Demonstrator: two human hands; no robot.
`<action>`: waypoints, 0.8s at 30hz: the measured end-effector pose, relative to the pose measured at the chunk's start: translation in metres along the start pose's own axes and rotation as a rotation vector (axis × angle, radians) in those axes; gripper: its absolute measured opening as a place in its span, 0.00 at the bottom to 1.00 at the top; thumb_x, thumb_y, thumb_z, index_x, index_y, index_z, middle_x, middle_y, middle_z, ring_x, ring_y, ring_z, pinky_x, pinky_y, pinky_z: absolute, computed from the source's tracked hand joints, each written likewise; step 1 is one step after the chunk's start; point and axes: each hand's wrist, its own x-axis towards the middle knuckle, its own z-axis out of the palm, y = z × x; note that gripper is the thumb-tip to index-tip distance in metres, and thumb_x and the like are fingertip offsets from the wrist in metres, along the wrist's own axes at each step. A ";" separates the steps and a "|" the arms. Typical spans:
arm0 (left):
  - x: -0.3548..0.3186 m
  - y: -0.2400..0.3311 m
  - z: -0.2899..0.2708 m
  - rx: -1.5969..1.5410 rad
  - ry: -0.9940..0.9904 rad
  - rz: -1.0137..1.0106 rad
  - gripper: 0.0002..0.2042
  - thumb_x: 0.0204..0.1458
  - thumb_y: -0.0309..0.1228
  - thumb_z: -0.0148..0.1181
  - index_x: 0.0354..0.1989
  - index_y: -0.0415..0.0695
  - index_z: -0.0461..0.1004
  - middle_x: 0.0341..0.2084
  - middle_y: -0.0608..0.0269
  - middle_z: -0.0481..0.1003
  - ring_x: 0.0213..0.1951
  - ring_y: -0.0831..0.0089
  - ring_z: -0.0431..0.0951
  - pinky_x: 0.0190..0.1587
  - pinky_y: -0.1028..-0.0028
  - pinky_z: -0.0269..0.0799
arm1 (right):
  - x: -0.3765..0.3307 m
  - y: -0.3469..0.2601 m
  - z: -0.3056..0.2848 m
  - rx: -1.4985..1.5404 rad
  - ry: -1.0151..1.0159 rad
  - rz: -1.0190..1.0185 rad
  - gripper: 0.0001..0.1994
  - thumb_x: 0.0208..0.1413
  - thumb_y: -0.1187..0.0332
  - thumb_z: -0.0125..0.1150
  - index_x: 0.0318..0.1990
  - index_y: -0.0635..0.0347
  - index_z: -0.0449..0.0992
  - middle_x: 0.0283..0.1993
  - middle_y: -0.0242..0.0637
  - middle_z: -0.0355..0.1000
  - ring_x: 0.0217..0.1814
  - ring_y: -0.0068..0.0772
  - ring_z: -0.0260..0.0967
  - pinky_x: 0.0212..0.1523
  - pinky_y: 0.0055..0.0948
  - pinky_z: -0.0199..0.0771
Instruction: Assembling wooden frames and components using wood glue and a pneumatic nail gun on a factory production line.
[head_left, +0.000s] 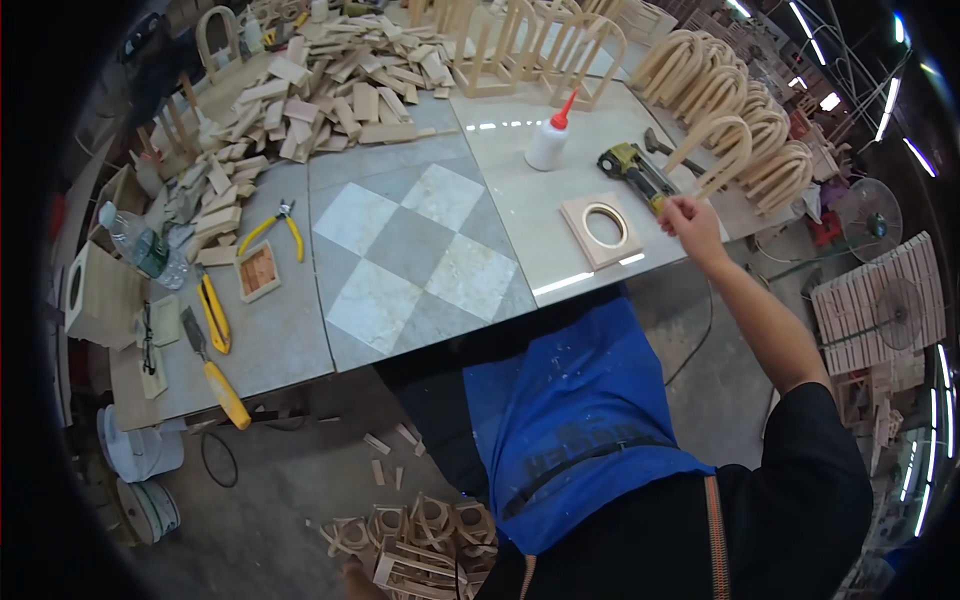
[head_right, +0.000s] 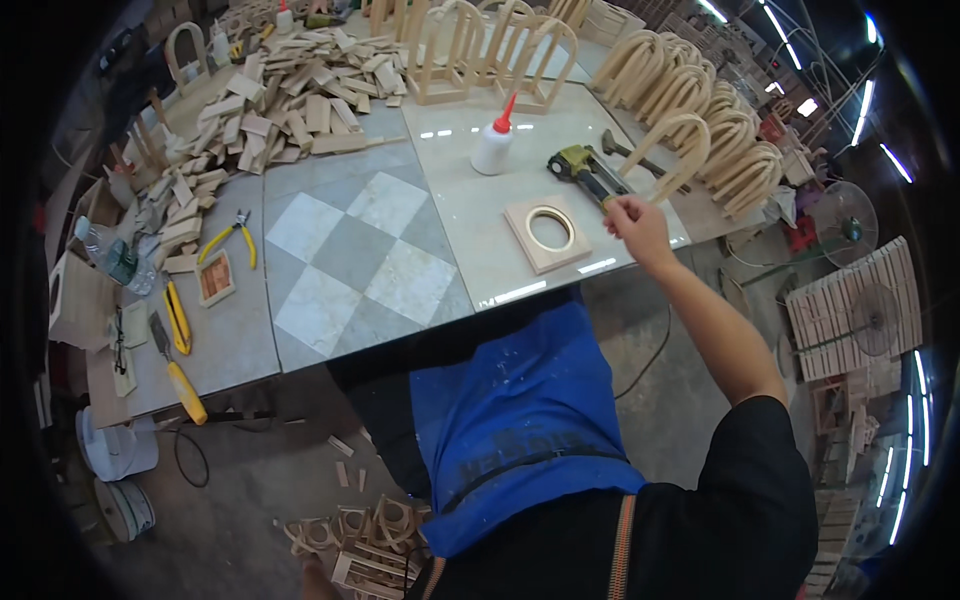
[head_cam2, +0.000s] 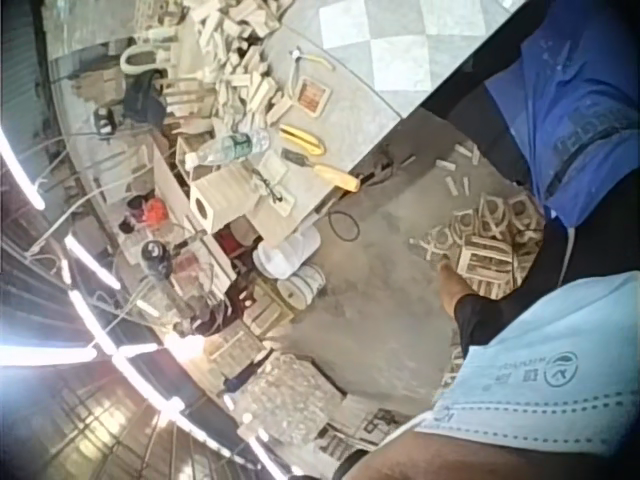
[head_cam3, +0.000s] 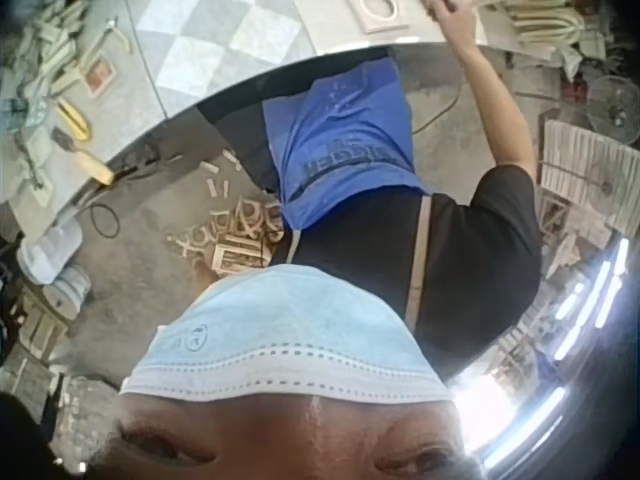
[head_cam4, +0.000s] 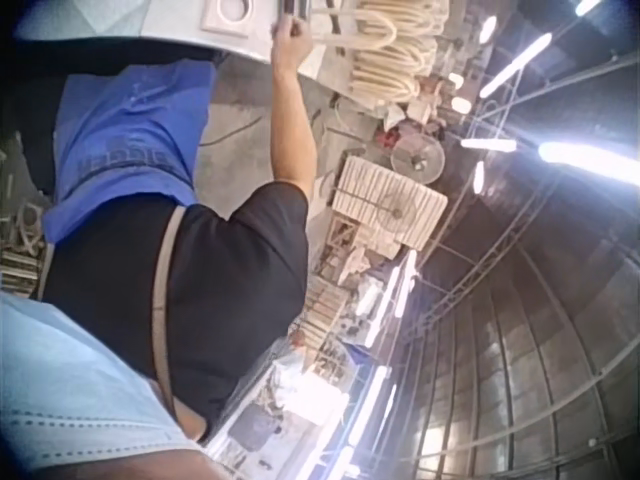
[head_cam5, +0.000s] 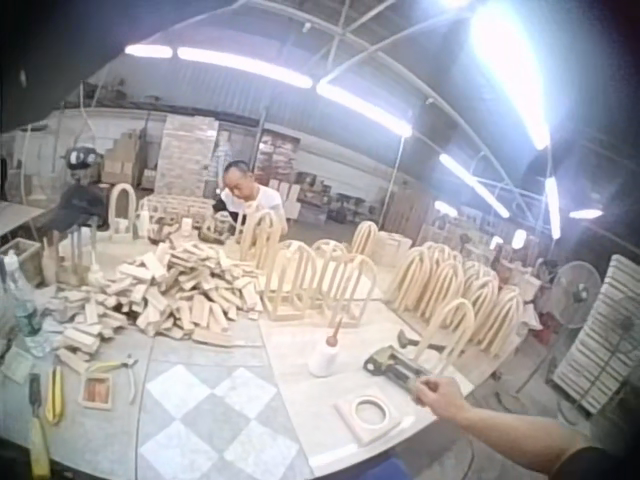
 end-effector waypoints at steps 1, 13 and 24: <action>0.001 0.015 0.001 -0.029 0.013 -0.006 0.21 0.64 0.49 0.51 0.36 0.41 0.76 0.28 0.57 0.79 0.31 0.66 0.79 0.37 0.64 0.77 | 0.020 0.000 -0.003 -0.001 0.059 -0.025 0.11 0.62 0.65 0.61 0.39 0.65 0.82 0.27 0.33 0.78 0.25 0.23 0.71 0.31 0.22 0.71; -0.106 0.223 0.086 -0.361 0.183 -0.045 0.19 0.68 0.42 0.48 0.29 0.41 0.74 0.25 0.57 0.77 0.27 0.68 0.76 0.35 0.68 0.74 | 0.320 0.012 0.046 -0.425 0.479 -0.410 0.20 0.59 0.61 0.63 0.53 0.67 0.75 0.44 0.47 0.81 0.45 0.50 0.79 0.48 0.44 0.77; -0.200 0.426 0.135 -0.462 0.307 -0.017 0.21 0.71 0.38 0.44 0.25 0.41 0.71 0.23 0.58 0.76 0.25 0.71 0.74 0.33 0.71 0.73 | 0.402 0.019 0.043 -0.256 0.242 -0.042 0.18 0.59 0.60 0.63 0.49 0.67 0.77 0.45 0.48 0.80 0.44 0.52 0.78 0.50 0.46 0.77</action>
